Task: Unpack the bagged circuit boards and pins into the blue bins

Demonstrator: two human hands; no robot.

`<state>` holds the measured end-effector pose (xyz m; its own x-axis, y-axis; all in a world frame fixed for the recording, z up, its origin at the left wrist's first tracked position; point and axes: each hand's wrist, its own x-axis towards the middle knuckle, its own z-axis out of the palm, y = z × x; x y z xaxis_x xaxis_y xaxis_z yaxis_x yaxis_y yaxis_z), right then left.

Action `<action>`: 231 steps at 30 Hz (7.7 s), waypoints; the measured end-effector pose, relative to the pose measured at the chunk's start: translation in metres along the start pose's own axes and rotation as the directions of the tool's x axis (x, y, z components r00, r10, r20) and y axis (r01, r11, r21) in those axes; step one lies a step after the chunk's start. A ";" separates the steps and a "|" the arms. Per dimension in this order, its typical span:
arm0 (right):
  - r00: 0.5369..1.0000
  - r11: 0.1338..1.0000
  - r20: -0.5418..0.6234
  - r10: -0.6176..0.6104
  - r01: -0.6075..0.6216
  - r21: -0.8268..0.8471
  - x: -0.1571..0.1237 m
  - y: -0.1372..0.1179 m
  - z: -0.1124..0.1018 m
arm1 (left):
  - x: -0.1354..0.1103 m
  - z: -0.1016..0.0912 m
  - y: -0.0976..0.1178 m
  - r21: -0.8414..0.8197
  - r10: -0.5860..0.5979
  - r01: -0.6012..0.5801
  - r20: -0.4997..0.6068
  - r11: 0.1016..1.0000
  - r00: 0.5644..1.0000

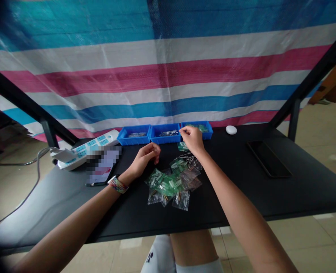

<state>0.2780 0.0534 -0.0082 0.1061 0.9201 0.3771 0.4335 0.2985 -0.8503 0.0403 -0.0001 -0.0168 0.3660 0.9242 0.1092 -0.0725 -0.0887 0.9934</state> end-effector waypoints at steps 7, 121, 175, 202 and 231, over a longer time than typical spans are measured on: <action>0.854 0.969 0.514 -0.083 0.191 -0.160 -0.021 -0.005 -0.019 | 0.001 -0.001 -0.002 0.000 -0.002 0.002 0.017 1.000 1.000; 0.997 0.969 -0.007 0.078 -0.074 0.235 -0.027 -0.009 0.018 | -0.003 0.003 0.000 0.023 0.027 -0.026 -0.047 0.999 0.999; 0.865 0.972 0.460 -0.198 0.110 0.210 -0.047 -0.035 0.005 | -0.002 0.002 0.005 0.152 -0.066 0.061 0.033 0.987 0.997; 0.892 0.942 0.452 0.022 -0.170 0.290 -0.044 -0.023 0.016 | -0.003 0.002 0.006 -0.022 0.030 -0.030 -0.019 0.999 0.999; 0.901 0.857 0.433 0.033 -0.248 0.451 -0.044 -0.028 0.015 | -0.002 -0.001 0.003 -0.028 -0.004 0.004 0.013 1.000 1.000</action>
<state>0.2479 0.0083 -0.0063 -0.2773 0.9486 0.1528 -0.0587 0.1420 -0.9881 0.0388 -0.0020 -0.0141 0.3779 0.9198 0.1058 -0.0967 -0.0745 0.9925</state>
